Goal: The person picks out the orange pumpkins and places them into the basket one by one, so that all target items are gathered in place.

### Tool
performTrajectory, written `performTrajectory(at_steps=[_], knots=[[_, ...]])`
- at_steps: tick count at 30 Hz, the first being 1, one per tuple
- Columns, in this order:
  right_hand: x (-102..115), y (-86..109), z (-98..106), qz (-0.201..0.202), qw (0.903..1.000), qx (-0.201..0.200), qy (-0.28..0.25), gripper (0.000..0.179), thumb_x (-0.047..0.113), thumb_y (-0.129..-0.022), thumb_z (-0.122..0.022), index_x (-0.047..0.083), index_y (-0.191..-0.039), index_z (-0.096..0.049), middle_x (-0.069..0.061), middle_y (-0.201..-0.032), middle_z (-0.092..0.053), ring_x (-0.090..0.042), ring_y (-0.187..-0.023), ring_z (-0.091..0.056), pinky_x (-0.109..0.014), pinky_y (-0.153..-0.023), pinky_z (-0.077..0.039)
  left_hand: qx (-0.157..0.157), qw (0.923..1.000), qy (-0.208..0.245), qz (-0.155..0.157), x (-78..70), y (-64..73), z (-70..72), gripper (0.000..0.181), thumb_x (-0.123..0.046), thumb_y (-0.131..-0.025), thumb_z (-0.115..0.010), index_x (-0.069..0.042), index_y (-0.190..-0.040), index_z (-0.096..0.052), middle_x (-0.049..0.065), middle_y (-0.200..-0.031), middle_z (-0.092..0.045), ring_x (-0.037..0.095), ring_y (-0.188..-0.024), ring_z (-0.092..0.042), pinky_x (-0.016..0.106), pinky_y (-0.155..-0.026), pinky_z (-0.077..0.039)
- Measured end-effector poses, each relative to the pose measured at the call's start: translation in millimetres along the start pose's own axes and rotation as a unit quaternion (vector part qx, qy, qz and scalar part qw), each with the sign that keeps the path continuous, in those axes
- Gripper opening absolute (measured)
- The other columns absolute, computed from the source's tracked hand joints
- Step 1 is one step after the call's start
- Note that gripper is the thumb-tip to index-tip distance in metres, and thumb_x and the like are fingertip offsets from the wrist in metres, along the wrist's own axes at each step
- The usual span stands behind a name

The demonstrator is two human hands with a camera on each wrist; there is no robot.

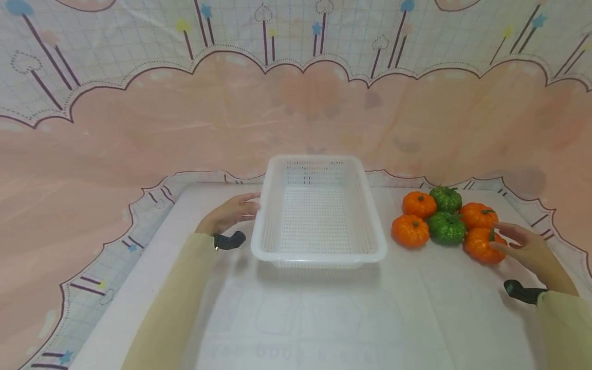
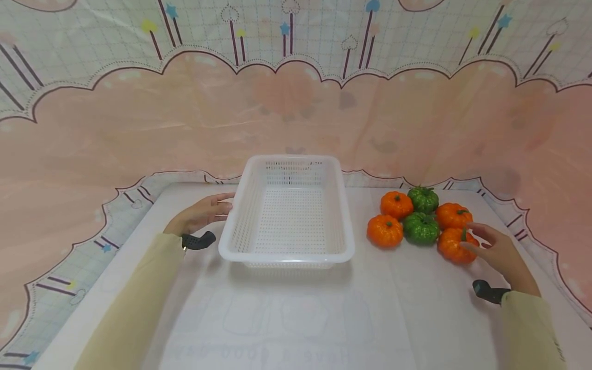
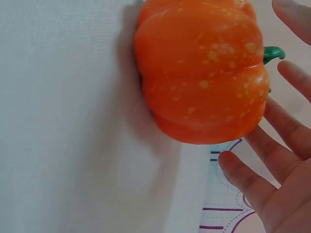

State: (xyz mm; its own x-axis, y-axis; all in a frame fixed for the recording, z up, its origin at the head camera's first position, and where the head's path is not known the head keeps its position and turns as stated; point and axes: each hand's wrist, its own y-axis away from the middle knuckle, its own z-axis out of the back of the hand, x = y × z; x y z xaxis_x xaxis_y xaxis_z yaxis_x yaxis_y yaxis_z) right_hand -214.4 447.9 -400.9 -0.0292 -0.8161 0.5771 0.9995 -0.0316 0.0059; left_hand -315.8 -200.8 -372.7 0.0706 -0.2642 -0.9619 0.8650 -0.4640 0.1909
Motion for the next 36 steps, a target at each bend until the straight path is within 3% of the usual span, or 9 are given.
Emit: performTrajectory(at_steps=[2,6,9,12,17,20,24,29,36], knots=[[0,1.5,-1,0.001,1.0,0.0,0.005,0.073,0.039,-0.093,-0.055,-0.006,-0.143,-0.026,-0.036,-0.138,-0.033,-0.045,-0.123,-0.03,-0.035,-0.097,-0.048,-0.002,1.0,0.004,-0.001,1.0,-0.6,-0.8,0.056,-0.012,-0.096,-0.048,-0.006,-0.147,-0.027,0.019,-0.142,-0.044,0.03,-0.13,-0.044,0.047,-0.113,-0.031],[-4,2.6,-4,0.004,0.9993,0.017,-0.032,0.074,0.035,-0.094,-0.054,-0.007,-0.144,-0.02,-0.038,-0.14,-0.027,-0.053,-0.124,-0.026,-0.064,-0.097,-0.036,-0.003,0.9999,0.01,0.003,2.1,-2.2,-3.0,0.056,-0.014,-0.096,-0.048,-0.005,-0.147,-0.026,0.02,-0.144,-0.041,0.033,-0.134,-0.038,0.047,-0.114,-0.03],[-8,2.4,-4,0.001,0.998,0.035,-0.052,0.075,0.035,-0.095,-0.053,-0.006,-0.146,-0.016,-0.037,-0.144,-0.021,-0.059,-0.124,-0.021,-0.073,-0.092,-0.028,0.003,1.0,0.008,0.002,2.4,-3.4,-4.3,0.056,-0.015,-0.097,-0.048,-0.003,-0.147,-0.025,0.021,-0.145,-0.04,0.033,-0.135,-0.038,0.047,-0.114,-0.03],[-12,2.8,-3,-0.003,0.998,0.042,-0.046,0.075,0.036,-0.095,-0.052,-0.001,-0.148,-0.015,-0.028,-0.15,-0.022,-0.057,-0.125,-0.022,-0.071,-0.094,-0.029,0.006,1.0,0.007,-0.003,3.0,-4.2,-4.6,0.055,-0.014,-0.097,-0.047,-0.002,-0.146,-0.025,0.019,-0.141,-0.044,0.026,-0.129,-0.045,0.046,-0.113,-0.031],[-12,4.2,-1,-0.005,0.9979,0.055,-0.035,0.076,0.034,-0.095,-0.053,-0.002,-0.148,-0.011,-0.031,-0.149,-0.022,-0.056,-0.125,-0.025,-0.061,-0.094,-0.038,0.003,0.9998,0.018,-0.007,4.6,-4.5,-4.3,0.054,-0.013,-0.097,-0.048,-0.001,-0.145,-0.028,0.008,-0.129,-0.054,0.009,-0.11,-0.056,0.046,-0.112,-0.034],[-13,4.5,0,-0.013,0.9977,0.062,-0.026,0.08,0.034,-0.095,-0.054,-0.005,-0.147,-0.008,-0.04,-0.143,-0.019,-0.055,-0.122,-0.027,-0.038,-0.09,-0.051,0.002,0.9998,0.02,-0.007,5.2,-4.7,-4.4,0.054,-0.012,-0.097,-0.048,-0.001,-0.145,-0.028,0.005,-0.126,-0.055,0.005,-0.107,-0.056,0.046,-0.112,-0.033],[-16,4.1,-2,-0.022,0.9968,0.071,-0.029,0.083,0.036,-0.094,-0.055,-0.004,-0.148,-0.006,-0.04,-0.145,-0.015,-0.056,-0.121,-0.026,-0.042,-0.09,-0.05,-0.005,0.9998,0.018,-0.004,5.2,-4.5,-5.3,0.054,-0.013,-0.096,-0.049,-0.001,-0.145,-0.028,0.006,-0.127,-0.055,0.006,-0.107,-0.056,0.046,-0.112,-0.034],[-18,4.2,-5,-0.032,0.9949,0.084,-0.046,0.088,0.037,-0.093,-0.056,-0.006,-0.147,-0.003,-0.04,-0.146,-0.007,-0.06,-0.123,-0.021,-0.07,-0.095,-0.026,-0.004,0.9998,0.016,-0.006,5.6,-4.1,-5.8,0.055,-0.015,-0.096,-0.05,-0.002,-0.145,-0.028,0.007,-0.128,-0.054,0.008,-0.109,-0.055,0.047,-0.112,-0.034],[-17,4.9,-6,-0.035,0.9948,0.088,-0.038,0.09,0.037,-0.092,-0.058,-0.01,-0.145,-0.002,-0.044,-0.142,-0.012,-0.06,-0.122,-0.023,-0.069,-0.095,-0.027,-0.003,0.9999,0.01,-0.007,5.9,-3.1,-6.3,0.057,-0.017,-0.096,-0.05,-0.003,-0.146,-0.027,0.012,-0.135,-0.05,0.013,-0.115,-0.053,0.047,-0.112,-0.033]])
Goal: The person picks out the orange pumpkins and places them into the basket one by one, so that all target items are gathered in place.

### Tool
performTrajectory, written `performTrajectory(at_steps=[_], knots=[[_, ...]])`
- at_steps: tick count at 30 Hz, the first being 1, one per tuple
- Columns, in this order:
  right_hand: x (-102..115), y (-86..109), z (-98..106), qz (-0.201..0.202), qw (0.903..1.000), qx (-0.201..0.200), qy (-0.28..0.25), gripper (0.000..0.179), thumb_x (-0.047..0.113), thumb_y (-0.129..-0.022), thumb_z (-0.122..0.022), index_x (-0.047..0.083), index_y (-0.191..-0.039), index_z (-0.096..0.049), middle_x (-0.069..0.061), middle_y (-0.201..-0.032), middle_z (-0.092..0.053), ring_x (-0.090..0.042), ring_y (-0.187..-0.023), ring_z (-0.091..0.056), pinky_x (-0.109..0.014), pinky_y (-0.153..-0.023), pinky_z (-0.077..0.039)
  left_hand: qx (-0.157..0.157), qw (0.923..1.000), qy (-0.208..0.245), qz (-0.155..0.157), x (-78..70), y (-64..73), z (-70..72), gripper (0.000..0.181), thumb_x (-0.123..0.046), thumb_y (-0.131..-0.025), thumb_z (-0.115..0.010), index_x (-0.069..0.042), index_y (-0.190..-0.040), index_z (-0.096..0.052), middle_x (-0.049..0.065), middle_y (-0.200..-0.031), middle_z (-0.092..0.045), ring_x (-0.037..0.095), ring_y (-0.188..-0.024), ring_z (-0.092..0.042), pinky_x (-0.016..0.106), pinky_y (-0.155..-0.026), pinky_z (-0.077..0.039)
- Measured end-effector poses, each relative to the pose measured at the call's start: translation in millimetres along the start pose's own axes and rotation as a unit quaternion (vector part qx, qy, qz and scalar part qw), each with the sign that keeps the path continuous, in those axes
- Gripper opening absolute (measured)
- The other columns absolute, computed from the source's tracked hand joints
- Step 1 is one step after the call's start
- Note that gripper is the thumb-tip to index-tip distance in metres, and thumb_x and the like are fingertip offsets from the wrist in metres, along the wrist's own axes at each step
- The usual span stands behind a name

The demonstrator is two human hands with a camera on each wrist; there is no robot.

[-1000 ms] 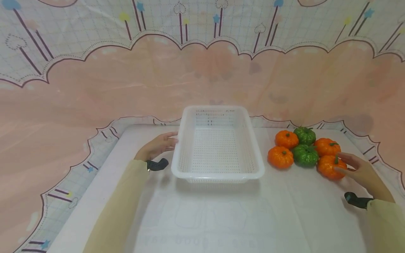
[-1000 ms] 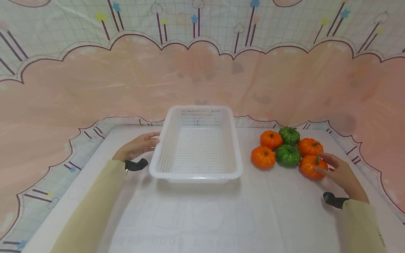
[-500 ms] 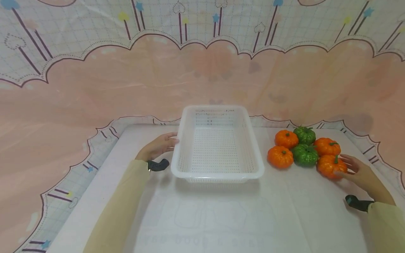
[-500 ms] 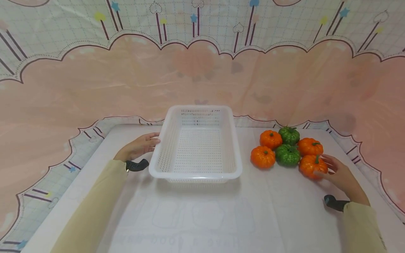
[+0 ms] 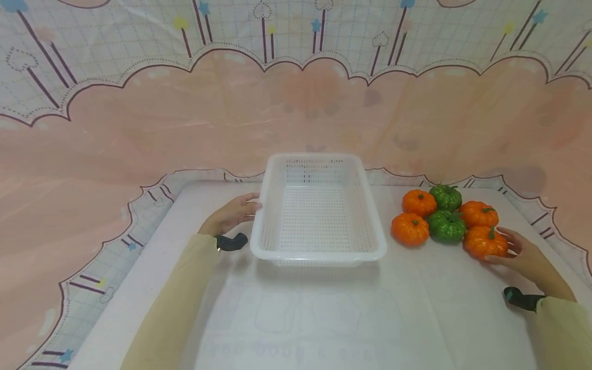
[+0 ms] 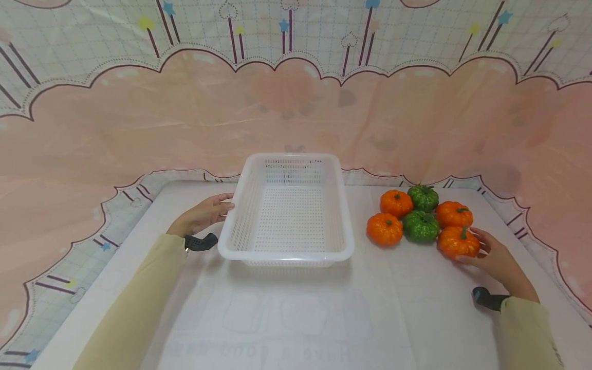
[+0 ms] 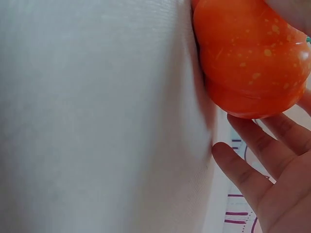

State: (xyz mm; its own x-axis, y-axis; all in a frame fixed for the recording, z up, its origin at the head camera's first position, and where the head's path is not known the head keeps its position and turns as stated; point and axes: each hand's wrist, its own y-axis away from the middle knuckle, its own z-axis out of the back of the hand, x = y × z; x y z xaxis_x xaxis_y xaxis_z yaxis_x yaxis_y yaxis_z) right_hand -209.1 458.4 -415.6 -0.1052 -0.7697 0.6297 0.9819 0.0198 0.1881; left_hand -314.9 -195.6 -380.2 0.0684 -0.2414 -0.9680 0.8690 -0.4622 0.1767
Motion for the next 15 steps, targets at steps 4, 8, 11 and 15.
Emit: performTrajectory(at_steps=[4,8,11,15], knots=[[-0.6,0.1,0.3,-0.002,0.9999,-0.001,0.01,0.09,0.037,-0.092,-0.057,-0.01,-0.145,-0.002,-0.044,-0.142,-0.014,-0.059,-0.121,-0.024,-0.067,-0.095,-0.028,-0.001,1.0,0.005,0.003,0.0,0.2,-0.2,0.058,-0.017,-0.096,-0.05,-0.003,-0.146,-0.026,0.016,-0.139,-0.046,0.013,-0.115,-0.053,0.046,-0.112,-0.033],[-0.8,1.0,1.4,-0.004,0.9999,0.001,0.015,0.09,0.038,-0.092,-0.057,-0.01,-0.145,-0.002,-0.044,-0.142,-0.014,-0.058,-0.121,-0.025,-0.063,-0.094,-0.032,0.0,1.0,0.003,0.002,1.0,-0.3,0.2,0.058,-0.017,-0.096,-0.05,-0.003,-0.146,-0.025,0.018,-0.14,-0.045,0.013,-0.115,-0.053,0.047,-0.112,-0.033],[-1.3,1.6,2.4,-0.002,0.9998,-0.001,0.018,0.089,0.038,-0.092,-0.057,-0.01,-0.145,-0.003,-0.044,-0.142,-0.015,-0.058,-0.119,-0.026,-0.055,-0.091,-0.041,-0.002,1.0,0.005,0.003,0.8,-0.5,-0.2,0.058,-0.018,-0.096,-0.051,-0.003,-0.146,-0.026,0.018,-0.14,-0.045,0.015,-0.117,-0.052,0.047,-0.112,-0.033],[-2.5,2.5,3.7,0.004,0.9998,-0.004,0.021,0.089,0.036,-0.092,-0.058,-0.009,-0.145,-0.003,-0.043,-0.142,-0.016,-0.057,-0.118,-0.027,-0.036,-0.079,-0.053,-0.005,1.0,0.005,0.004,0.7,-0.5,-0.6,0.057,-0.017,-0.096,-0.051,-0.004,-0.146,-0.027,0.016,-0.138,-0.047,0.016,-0.118,-0.052,0.046,-0.112,-0.033]])
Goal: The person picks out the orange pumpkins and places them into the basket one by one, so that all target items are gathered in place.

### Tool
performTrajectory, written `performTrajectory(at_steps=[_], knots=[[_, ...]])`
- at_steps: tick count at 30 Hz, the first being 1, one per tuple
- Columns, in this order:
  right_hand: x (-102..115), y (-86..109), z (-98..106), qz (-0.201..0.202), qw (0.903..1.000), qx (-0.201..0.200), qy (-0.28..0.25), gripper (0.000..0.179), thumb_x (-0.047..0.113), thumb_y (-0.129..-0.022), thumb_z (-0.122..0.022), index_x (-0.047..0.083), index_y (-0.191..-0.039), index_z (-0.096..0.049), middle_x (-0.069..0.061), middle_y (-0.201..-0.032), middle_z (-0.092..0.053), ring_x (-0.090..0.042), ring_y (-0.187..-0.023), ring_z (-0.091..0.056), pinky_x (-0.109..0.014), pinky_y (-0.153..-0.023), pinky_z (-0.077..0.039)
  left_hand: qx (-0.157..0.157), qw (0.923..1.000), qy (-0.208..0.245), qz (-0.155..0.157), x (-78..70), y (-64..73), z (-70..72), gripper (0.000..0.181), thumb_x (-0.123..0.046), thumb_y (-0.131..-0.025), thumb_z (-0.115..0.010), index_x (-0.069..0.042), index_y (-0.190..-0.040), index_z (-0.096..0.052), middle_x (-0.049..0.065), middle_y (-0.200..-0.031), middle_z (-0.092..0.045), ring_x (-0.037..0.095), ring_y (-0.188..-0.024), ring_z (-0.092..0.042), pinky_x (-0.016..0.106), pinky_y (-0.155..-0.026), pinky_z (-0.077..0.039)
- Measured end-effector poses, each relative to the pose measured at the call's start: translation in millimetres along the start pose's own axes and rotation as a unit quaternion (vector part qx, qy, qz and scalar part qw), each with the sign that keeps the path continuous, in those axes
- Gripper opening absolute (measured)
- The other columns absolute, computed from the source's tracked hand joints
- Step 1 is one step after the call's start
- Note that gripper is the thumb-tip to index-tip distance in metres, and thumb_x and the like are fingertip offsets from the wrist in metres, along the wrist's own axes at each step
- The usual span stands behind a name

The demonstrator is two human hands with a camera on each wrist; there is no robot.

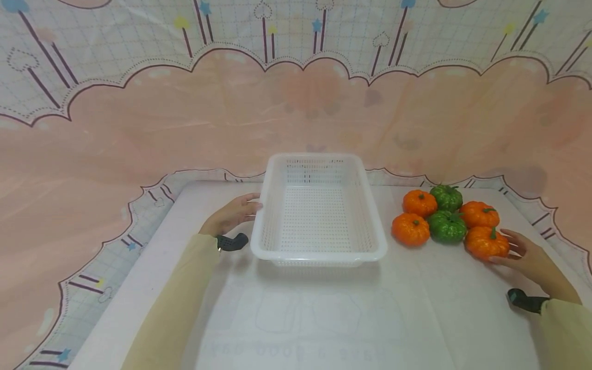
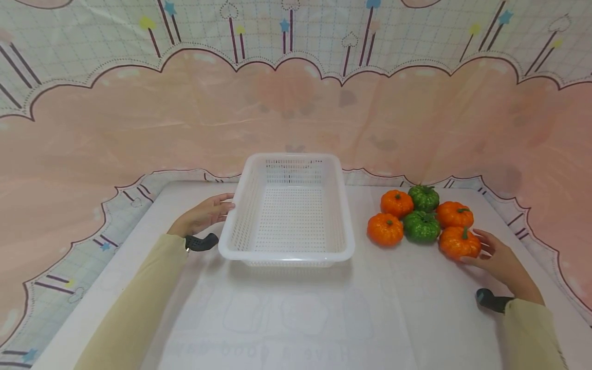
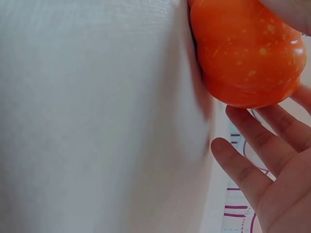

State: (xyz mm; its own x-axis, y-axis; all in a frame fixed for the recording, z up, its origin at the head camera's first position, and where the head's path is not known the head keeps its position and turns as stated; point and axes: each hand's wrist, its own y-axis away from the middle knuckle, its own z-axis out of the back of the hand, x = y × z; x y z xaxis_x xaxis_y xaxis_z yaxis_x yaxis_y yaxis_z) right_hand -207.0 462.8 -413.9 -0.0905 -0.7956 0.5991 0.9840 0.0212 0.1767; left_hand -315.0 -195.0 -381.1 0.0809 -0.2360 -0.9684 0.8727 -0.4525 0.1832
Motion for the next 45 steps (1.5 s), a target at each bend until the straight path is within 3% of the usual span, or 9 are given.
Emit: performTrajectory(at_steps=[5,16,21,24,30,41,45], knots=[[-2,0.5,0,0.01,0.9999,-0.007,-0.006,0.088,0.034,-0.092,-0.059,-0.009,-0.145,-0.004,-0.042,-0.143,-0.016,-0.057,-0.118,-0.027,-0.008,-0.065,-0.05,0.001,1.0,0.0,-0.002,0.9,-1.0,0.1,0.056,-0.017,-0.096,-0.05,-0.005,-0.146,-0.028,0.015,-0.138,-0.047,0.016,-0.119,-0.051,0.046,-0.113,-0.033],[-6,2.4,0,0.015,0.9997,-0.013,-0.016,0.085,0.033,-0.092,-0.058,-0.004,-0.148,-0.004,-0.042,-0.142,-0.017,-0.057,-0.119,-0.026,-0.002,-0.064,-0.045,0.003,1.0,-0.002,-0.002,-1.0,0.1,-1.2,0.059,-0.018,-0.096,-0.05,-0.004,-0.147,-0.024,0.022,-0.145,-0.039,0.032,-0.133,-0.04,0.049,-0.114,-0.03],[-3,2.8,0,0.003,0.9999,-0.014,0.003,0.087,0.036,-0.092,-0.058,-0.01,-0.145,-0.007,-0.041,-0.143,-0.016,-0.057,-0.118,-0.028,-0.027,-0.075,-0.055,0.0,1.0,-0.005,-0.002,-2.1,1.5,-1.6,0.057,-0.018,-0.097,-0.049,-0.004,-0.147,-0.026,0.021,-0.145,-0.039,0.034,-0.135,-0.037,0.05,-0.114,-0.029],[-2,3.1,0,-0.009,0.9999,-0.009,0.009,0.088,0.038,-0.092,-0.057,-0.012,-0.144,-0.007,-0.042,-0.142,-0.017,-0.056,-0.118,-0.028,-0.048,-0.085,-0.046,-0.001,0.9999,-0.016,-0.006,-2.9,1.5,-1.8,0.055,-0.018,-0.097,-0.049,-0.004,-0.145,-0.029,0.021,-0.144,-0.041,0.034,-0.135,-0.037,0.05,-0.113,-0.03],[-3,2.5,-4,-0.019,0.9996,-0.022,-0.004,0.088,0.038,-0.092,-0.056,-0.015,-0.143,-0.007,-0.044,-0.142,-0.014,-0.06,-0.121,-0.025,-0.067,-0.094,-0.03,-0.005,0.9998,-0.02,-0.002,-6.6,3.5,-2.2,0.056,-0.017,-0.096,-0.05,-0.001,-0.145,-0.029,0.022,-0.144,-0.041,0.035,-0.134,-0.038,0.049,-0.113,-0.03],[-1,8.8,-5,-0.049,0.9977,-0.046,-0.012,0.09,0.043,-0.092,-0.054,-0.014,-0.143,-0.007,-0.043,-0.143,-0.011,-0.063,-0.125,-0.02,-0.072,-0.093,-0.029,-0.009,0.9992,-0.036,0.011,-15.6,8.6,0.9,0.059,-0.012,-0.093,-0.056,-0.001,-0.145,-0.03,0.024,-0.14,-0.043,0.034,-0.132,-0.04,0.047,-0.112,-0.033],[-1,10.0,-5,-0.042,0.9975,-0.055,-0.017,0.09,0.044,-0.092,-0.055,-0.013,-0.143,-0.008,-0.042,-0.143,-0.012,-0.062,-0.123,-0.022,-0.072,-0.093,-0.03,-0.017,0.9992,-0.031,0.021,-15.3,8.5,-0.9,0.062,-0.01,-0.092,-0.056,0.001,-0.146,-0.027,0.026,-0.141,-0.041,0.035,-0.133,-0.039,0.046,-0.113,-0.033]])
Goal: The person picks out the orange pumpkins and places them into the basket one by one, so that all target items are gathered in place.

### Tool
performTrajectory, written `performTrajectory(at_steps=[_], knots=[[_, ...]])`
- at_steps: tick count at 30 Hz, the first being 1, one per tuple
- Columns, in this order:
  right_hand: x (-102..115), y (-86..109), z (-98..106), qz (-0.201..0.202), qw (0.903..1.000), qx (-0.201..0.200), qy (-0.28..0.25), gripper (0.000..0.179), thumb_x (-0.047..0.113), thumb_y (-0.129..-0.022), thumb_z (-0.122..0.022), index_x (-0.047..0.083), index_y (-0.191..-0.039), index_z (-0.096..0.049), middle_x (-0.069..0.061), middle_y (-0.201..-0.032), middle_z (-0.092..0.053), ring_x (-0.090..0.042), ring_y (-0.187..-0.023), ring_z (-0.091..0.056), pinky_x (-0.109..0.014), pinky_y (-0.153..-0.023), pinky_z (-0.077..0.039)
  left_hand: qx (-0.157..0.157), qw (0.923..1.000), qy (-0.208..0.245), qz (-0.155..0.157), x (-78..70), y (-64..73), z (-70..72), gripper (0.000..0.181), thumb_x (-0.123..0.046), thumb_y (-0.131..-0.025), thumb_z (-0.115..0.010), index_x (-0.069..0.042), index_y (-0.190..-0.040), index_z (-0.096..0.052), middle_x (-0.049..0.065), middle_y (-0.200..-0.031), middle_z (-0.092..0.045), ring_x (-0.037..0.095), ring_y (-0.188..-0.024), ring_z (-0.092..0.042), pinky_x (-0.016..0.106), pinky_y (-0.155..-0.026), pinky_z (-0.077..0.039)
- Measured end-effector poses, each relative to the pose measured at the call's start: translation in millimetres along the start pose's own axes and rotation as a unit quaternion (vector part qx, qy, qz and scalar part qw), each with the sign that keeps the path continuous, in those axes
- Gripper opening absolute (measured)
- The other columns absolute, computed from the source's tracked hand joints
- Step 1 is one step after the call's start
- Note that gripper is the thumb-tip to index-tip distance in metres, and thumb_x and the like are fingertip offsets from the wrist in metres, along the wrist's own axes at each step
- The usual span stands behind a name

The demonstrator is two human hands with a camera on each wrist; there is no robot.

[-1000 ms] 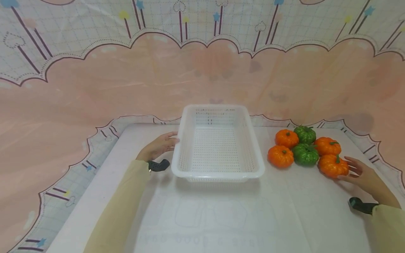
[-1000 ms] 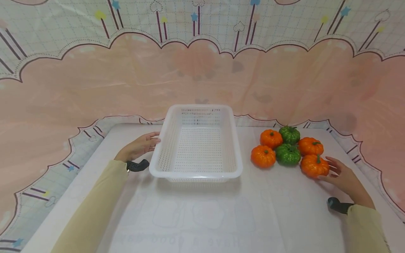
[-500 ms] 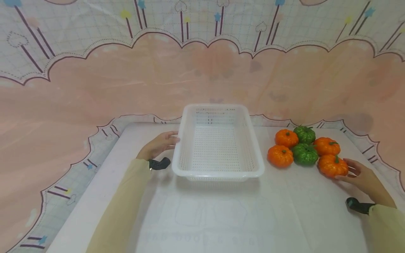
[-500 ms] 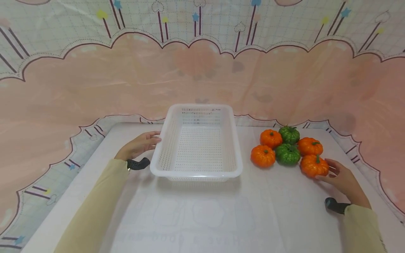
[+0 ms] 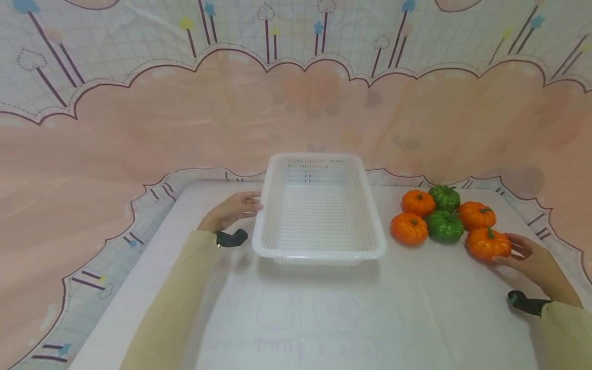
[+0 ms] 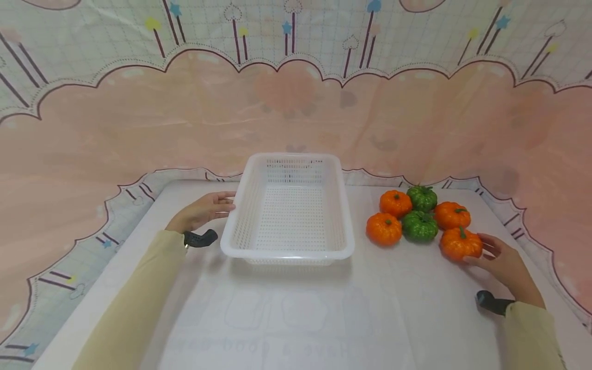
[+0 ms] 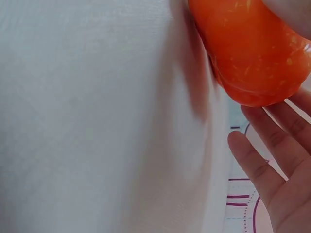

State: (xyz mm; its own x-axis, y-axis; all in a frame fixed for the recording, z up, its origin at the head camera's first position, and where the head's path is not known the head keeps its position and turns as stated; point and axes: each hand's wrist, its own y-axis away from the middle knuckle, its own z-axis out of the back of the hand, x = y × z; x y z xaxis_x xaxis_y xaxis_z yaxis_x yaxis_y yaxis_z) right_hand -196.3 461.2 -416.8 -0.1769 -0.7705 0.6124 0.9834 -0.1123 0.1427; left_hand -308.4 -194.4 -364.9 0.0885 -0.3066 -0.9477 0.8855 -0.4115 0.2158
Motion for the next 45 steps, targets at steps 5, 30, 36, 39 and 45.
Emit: performTrajectory(at_steps=[5,30,36,39,45], knots=[[-4,-0.2,2,0.021,0.9997,-0.015,0.001,0.087,0.042,-0.092,-0.056,-0.012,-0.144,-0.011,-0.042,-0.143,-0.016,-0.061,-0.12,-0.027,-0.071,-0.09,-0.032,-0.011,0.9998,0.005,0.013,1.4,-3.4,-0.8,0.06,-0.008,-0.092,-0.056,0.002,-0.145,-0.029,0.025,-0.14,-0.042,0.034,-0.132,-0.04,0.044,-0.112,-0.034],[61,-1.8,36,0.101,0.99,-0.089,0.042,0.078,0.035,-0.087,-0.065,-0.001,-0.145,-0.027,-0.033,-0.143,-0.033,-0.045,-0.121,-0.039,-0.038,-0.089,-0.052,-0.002,0.9998,-0.019,-0.007,4.8,-1.0,0.3,0.055,-0.013,-0.094,-0.054,0.005,-0.142,-0.032,0.024,-0.144,-0.039,0.036,-0.133,-0.039,0.046,-0.112,-0.033],[85,-6.6,45,0.121,0.9878,-0.094,0.026,0.079,0.035,-0.084,-0.068,0.004,-0.146,-0.03,-0.025,-0.145,-0.037,0.017,-0.104,-0.044,-0.008,-0.084,-0.047,0.001,0.9993,-0.028,-0.023,4.5,1.2,0.7,0.054,-0.013,-0.095,-0.053,0.007,-0.141,-0.034,0.025,-0.144,-0.039,0.038,-0.132,-0.039,0.047,-0.111,-0.034],[97,-10.3,49,0.125,0.9881,-0.087,0.02,0.078,0.037,-0.083,-0.069,0.007,-0.146,-0.032,-0.021,-0.147,-0.038,0.027,-0.088,-0.031,0.007,-0.069,-0.032,0.001,0.9992,-0.03,-0.024,4.3,1.5,0.5,0.054,-0.015,-0.095,-0.054,0.006,-0.141,-0.034,0.025,-0.144,-0.039,0.037,-0.132,-0.04,0.047,-0.111,-0.034],[126,-16.8,53,0.136,0.9889,-0.058,0.009,0.077,0.033,-0.085,-0.069,0.007,-0.146,-0.03,-0.023,-0.147,-0.035,0.008,-0.106,-0.041,-0.029,-0.1,-0.045,0.007,0.9995,-0.021,-0.025,2.6,3.8,-2.1,0.054,-0.015,-0.095,-0.054,0.006,-0.14,-0.034,0.025,-0.144,-0.039,0.036,-0.132,-0.039,0.048,-0.112,-0.032]])
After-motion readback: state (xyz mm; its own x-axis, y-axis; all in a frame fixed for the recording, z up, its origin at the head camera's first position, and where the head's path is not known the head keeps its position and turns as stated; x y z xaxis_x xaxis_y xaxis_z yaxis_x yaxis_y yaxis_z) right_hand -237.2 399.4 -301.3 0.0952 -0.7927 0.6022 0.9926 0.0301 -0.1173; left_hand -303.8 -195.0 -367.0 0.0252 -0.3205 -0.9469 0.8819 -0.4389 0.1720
